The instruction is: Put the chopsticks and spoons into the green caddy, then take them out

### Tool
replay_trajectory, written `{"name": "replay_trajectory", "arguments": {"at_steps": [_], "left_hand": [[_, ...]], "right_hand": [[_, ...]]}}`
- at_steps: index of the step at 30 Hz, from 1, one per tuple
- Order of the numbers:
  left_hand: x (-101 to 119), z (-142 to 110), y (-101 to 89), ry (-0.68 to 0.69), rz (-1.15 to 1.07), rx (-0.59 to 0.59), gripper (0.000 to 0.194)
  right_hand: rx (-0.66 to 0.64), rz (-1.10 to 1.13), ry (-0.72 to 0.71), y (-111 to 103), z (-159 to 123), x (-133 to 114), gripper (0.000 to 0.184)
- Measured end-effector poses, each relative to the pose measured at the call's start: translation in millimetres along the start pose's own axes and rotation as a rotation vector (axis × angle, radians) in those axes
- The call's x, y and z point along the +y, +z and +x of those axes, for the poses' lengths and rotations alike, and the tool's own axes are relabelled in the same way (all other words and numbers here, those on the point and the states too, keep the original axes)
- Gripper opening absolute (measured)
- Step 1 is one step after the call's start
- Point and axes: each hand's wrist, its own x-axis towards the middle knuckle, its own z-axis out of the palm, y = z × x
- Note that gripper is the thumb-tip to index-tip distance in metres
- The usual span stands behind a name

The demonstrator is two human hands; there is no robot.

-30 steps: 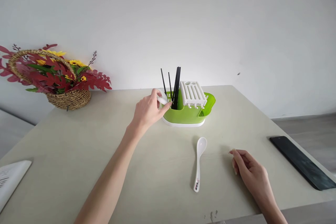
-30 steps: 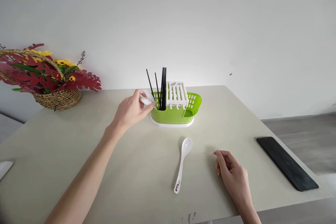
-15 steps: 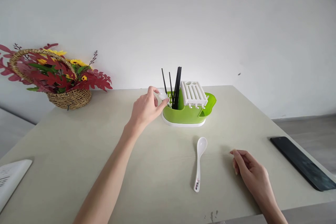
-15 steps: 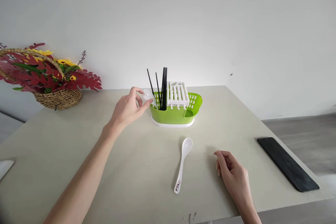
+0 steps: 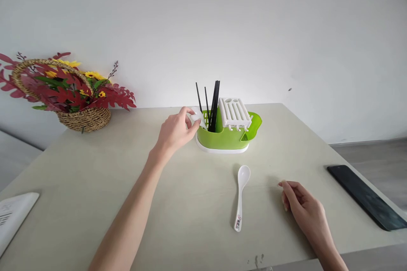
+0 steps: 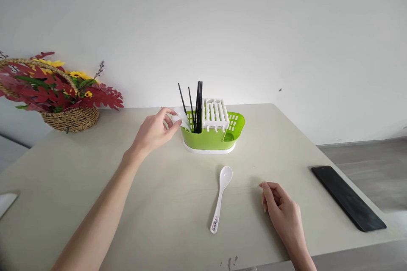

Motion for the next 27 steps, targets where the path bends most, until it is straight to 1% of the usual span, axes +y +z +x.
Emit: {"name": "replay_trajectory", "arguments": {"at_steps": [4,6,15,20,24,27], "left_hand": [[-2,0,-3.7,-0.005,-0.024,-0.049,0.028],[-3,0,-4.4,-0.004,-0.028,-0.048,0.029],[-3,-1,-4.4,0.038,-0.07,0.017,0.029],[0,-1,-6.9,0.055,-0.138,0.068,0.027],[6,-2,-9.3,0.122,-0.194,0.107,0.023],[14,-4,-10.7,0.22,-0.237,0.077,0.021]], "right_hand": [[-0.007,0.007,0.004,1,0,0,0.051],[-0.008,0.005,0.007,1,1,0,0.051],[-0.004,0.0,0.006,0,0,2,0.051],[-0.006,-0.019,0.005,1,1,3,0.051],[-0.023,-0.043,-0.025,3,3,5,0.049],[-0.03,-0.076,-0.046,8,2,2,0.046]]}}
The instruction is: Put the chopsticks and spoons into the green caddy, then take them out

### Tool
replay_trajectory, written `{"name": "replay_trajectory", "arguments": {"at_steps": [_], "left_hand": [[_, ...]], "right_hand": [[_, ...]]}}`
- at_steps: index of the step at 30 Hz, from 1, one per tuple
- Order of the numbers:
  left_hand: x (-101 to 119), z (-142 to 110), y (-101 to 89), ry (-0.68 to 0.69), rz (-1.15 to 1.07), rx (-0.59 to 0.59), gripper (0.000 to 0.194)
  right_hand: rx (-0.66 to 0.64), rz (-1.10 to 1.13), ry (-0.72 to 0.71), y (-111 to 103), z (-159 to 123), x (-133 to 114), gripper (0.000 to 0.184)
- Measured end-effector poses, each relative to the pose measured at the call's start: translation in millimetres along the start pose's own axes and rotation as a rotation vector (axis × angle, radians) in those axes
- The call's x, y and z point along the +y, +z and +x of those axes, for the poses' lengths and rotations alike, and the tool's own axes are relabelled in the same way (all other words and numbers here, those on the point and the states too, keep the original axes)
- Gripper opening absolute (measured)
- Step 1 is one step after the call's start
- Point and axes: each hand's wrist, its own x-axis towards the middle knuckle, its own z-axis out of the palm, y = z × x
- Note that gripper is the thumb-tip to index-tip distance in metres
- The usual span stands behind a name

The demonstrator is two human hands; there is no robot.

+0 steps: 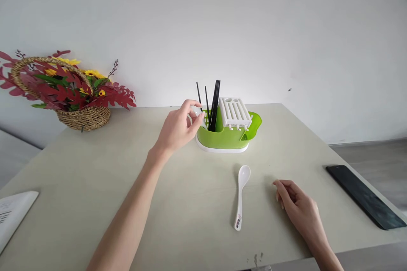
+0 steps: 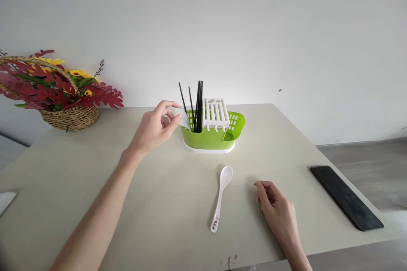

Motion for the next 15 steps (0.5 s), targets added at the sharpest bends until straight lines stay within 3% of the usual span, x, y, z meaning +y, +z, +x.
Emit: {"name": "replay_trajectory", "arguments": {"at_steps": [7,15], "left_hand": [[21,-4,4.3,0.15,0.003,-0.173,0.016],[31,-7,9.3,0.131,0.068,-0.271,0.027]], "right_hand": [[-0.02,-0.074,-0.076,21,-5,-27,0.048],[-0.012,-0.323,-0.209,62,-18,-70,0.041]]}}
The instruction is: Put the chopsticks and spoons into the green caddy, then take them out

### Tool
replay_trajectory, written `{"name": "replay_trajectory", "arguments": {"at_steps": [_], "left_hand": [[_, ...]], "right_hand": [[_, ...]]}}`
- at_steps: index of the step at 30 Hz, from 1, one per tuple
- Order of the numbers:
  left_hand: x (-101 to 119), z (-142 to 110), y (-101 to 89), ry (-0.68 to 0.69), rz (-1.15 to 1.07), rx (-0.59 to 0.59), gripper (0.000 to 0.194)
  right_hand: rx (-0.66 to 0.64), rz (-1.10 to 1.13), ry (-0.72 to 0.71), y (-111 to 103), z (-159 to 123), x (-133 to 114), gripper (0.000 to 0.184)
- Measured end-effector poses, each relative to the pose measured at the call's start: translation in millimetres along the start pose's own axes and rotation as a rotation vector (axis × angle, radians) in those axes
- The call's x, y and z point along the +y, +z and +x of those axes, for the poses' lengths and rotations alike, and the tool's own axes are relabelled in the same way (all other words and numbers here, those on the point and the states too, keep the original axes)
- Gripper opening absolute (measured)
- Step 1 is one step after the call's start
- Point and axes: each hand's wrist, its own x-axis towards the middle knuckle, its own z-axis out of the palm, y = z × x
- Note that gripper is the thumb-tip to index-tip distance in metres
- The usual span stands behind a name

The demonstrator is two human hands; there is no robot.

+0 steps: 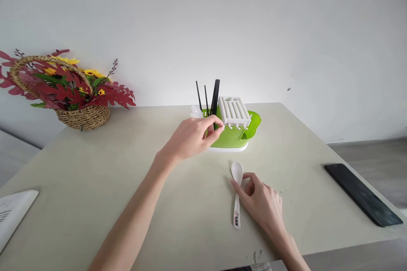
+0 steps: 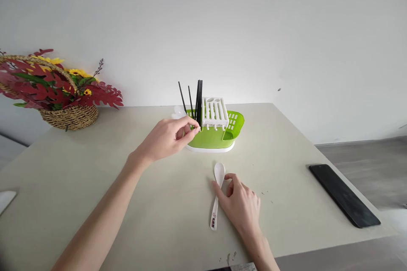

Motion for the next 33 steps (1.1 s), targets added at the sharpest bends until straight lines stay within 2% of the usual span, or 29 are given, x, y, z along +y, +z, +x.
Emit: {"name": "replay_trajectory", "arguments": {"at_steps": [5,12,16,19,21,24,33], "left_hand": [[-1,-1,4.3,-0.005,0.019,-0.077,0.026],[3,-1,14.4,-0.04,0.022,-0.305,0.021],[6,-2,26.8,-0.068,0.005,-0.388,0.022],[8,-3,35.8,-0.098,-0.013,-0.457,0.031],[8,-5,39.4,-0.1,-0.041,-0.503,0.029],[7,-6,40.5,-0.098,-0.119,-0.571,0.017],[13,-5,39.6,-0.084,-0.264,-0.656,0.021]], "right_hand": [[-0.019,-0.033,-0.084,12,-1,-18,0.03],[-0.087,-0.019,-0.123,13,0,-12,0.036],[-0.095,0.084,-0.166,11,0,-6,0.045],[-0.11,0.198,-0.161,9,-1,-4,0.05],[-0.116,0.291,-0.144,7,-2,-4,0.053],[-0.133,0.423,-0.132,4,-4,-5,0.055],[-0.15,0.523,-0.147,0,-9,-7,0.053]]}}
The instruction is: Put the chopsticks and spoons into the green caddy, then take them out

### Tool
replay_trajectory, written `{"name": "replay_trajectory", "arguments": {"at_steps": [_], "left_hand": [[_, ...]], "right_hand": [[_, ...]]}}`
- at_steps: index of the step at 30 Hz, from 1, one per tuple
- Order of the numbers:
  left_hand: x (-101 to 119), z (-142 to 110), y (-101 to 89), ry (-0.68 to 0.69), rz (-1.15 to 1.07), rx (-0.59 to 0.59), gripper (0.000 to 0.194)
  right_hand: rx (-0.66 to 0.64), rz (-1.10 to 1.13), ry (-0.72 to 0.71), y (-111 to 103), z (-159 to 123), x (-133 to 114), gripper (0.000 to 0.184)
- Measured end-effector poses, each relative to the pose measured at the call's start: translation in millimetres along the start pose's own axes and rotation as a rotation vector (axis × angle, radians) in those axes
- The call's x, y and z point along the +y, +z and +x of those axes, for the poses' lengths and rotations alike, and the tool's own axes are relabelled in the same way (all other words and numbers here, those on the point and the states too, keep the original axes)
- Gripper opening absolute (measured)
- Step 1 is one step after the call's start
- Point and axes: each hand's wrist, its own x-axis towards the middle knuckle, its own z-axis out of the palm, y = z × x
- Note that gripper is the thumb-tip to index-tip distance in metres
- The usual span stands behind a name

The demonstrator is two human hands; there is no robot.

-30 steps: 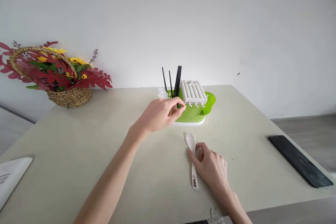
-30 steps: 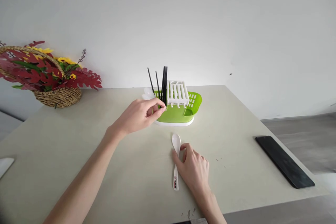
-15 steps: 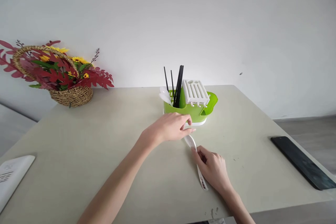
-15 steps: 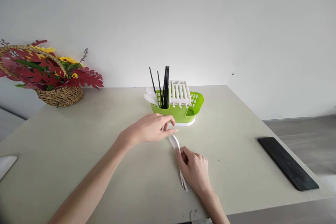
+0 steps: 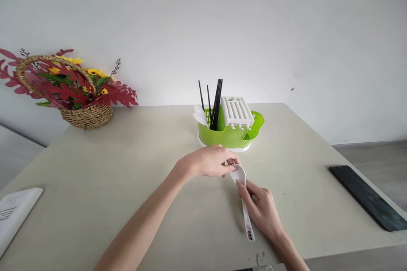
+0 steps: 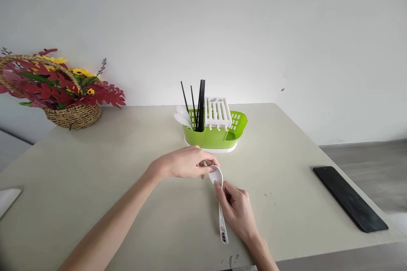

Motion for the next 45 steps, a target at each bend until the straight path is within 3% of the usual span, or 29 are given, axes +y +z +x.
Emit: {"name": "replay_trajectory", "arguments": {"at_steps": [4,8,15,20,22,24,29,39,45], "left_hand": [[1,-2,-3.0,0.042,-0.031,0.014,0.019],[0,-19,-24.3,0.047,-0.042,0.167,0.022],[1,-78,-73.5,-0.028,0.095,0.714,0.032],[4,-90,-79.4,-0.021,0.265,1.196,0.034],[4,-86,-77.3,-0.017,0.301,1.285,0.032],[2,-79,-74.1,-0.034,0.323,1.277,0.03],[-8,-58,-62.7,-0.058,0.392,1.122,0.025],[-45,-22,-40.6,0.217,0.653,1.031,0.023],[-45,-19,-35.9,0.156,0.629,0.879,0.02]], "right_hand": [[0.017,0.02,-0.02,-2,-1,2,0.051],[0.013,0.065,-0.045,-4,-3,-3,0.046],[0.044,0.062,-0.029,-2,-7,-4,0.043],[0.039,0.053,-0.036,-2,-6,3,0.039],[0.038,0.055,-0.03,-2,-6,4,0.039],[0.031,0.064,-0.027,-2,-6,5,0.039],[0.035,0.081,-0.016,-1,-8,5,0.038],[-0.032,0.056,-0.04,-2,-3,17,0.034],[-0.033,0.058,-0.039,0,-4,14,0.034]]}}
